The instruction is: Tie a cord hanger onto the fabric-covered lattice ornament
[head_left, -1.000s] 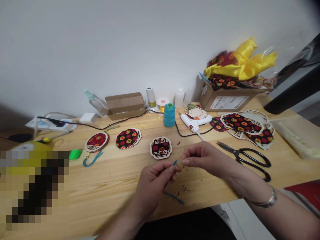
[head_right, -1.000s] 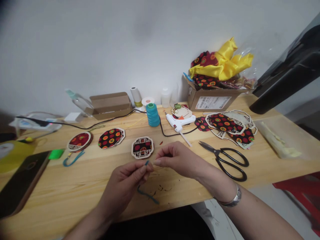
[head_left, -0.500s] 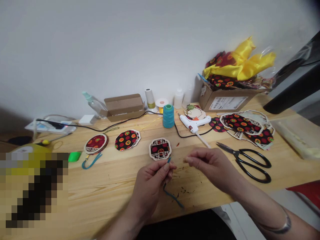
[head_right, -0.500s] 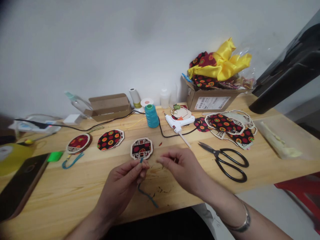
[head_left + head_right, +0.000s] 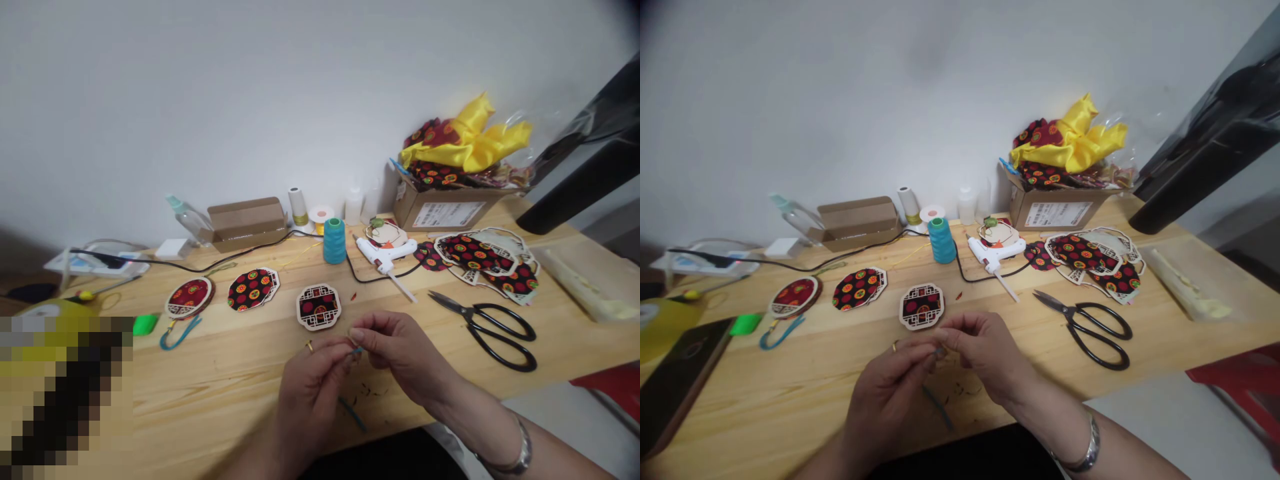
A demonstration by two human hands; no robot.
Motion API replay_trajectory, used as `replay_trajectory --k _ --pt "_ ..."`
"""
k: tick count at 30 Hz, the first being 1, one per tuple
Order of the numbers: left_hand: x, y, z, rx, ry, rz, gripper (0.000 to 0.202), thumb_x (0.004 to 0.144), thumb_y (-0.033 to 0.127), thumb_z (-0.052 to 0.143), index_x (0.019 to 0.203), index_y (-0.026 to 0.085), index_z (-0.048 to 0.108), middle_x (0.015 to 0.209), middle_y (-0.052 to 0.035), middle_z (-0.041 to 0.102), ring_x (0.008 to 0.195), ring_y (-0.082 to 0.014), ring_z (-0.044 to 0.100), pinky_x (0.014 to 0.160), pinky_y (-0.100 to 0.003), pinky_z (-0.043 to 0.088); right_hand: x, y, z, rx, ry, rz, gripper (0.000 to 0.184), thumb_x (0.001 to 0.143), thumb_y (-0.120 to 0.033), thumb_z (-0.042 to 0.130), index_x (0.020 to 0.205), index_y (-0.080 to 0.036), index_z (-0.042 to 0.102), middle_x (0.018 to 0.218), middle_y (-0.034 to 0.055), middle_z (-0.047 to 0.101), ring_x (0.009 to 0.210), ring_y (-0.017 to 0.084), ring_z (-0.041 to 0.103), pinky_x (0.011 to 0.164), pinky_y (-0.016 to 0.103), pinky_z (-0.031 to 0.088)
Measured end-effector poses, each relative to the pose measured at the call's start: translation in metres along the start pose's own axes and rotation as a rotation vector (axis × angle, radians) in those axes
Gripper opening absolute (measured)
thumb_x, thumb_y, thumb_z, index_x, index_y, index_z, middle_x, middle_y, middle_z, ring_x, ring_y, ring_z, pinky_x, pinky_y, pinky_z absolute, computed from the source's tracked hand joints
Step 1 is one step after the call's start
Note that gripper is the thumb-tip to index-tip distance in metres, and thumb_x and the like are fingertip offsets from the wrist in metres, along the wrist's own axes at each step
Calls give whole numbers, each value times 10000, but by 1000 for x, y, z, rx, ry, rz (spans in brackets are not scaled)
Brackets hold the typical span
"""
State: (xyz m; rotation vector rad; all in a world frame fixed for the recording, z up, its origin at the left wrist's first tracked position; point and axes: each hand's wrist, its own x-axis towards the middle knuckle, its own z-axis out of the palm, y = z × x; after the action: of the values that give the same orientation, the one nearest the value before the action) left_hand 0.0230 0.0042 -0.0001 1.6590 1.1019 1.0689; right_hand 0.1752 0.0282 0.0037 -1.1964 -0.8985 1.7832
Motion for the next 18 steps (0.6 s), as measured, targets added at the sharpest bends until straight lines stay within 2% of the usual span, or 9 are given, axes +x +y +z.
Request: replay_trajectory --k 5,10,11,13,14,16,18 --pt "0 -6 0 17 -13 7 192 808 120 523 846 215 686 839 -39 680 791 -163 609 710 -241 461 4 -3 3 84 16 -56 188 643 -288 713 627 -141 597 549 -54 474 465 39 333 444 197 239" --pt "-1 -17 1 -9 -3 -7 191 818 150 509 812 209 690 772 -31 681 714 -142 613 656 -225 473 8 -10 3 48 20 -132 187 626 -287 716 591 -141 604 573 -19 546 561 84 474 579 227 379" --pt "-1 -20 1 -24 36 -16 191 815 160 517 845 220 696 847 -41 693 769 -150 625 689 -233 479 10 -13 1 53 13 -155 182 621 -283 719 590 -146 603 623 -5 577 605 96 509 624 238 406" --pt "-2 -26 1 -63 100 -36 187 806 174 533 836 230 708 1099 -68 652 979 -191 597 849 -287 450 17 -25 -5 69 29 -216 184 621 -295 717 596 -160 594 780 22 621 715 124 566 715 267 442" --pt "-3 -29 1 -83 105 -50 180 800 188 543 836 236 713 1156 -71 625 1025 -205 577 873 -301 439 22 -34 -10 68 51 -247 188 626 -305 711 598 -166 587 840 29 623 753 132 580 742 274 451" --pt "-3 -32 1 -150 110 -99 172 798 226 550 805 233 721 1155 -82 622 982 -211 591 793 -288 473 36 -59 -19 30 90 -279 183 647 -307 690 606 -169 577 823 33 619 718 124 589 700 262 469" --pt "-3 -32 2 -237 116 -169 181 794 269 555 755 217 725 1076 -89 652 801 -178 621 642 -249 486 51 -92 -25 -40 87 -277 145 657 -238 681 613 -150 576 638 16 582 552 88 531 547 223 442"
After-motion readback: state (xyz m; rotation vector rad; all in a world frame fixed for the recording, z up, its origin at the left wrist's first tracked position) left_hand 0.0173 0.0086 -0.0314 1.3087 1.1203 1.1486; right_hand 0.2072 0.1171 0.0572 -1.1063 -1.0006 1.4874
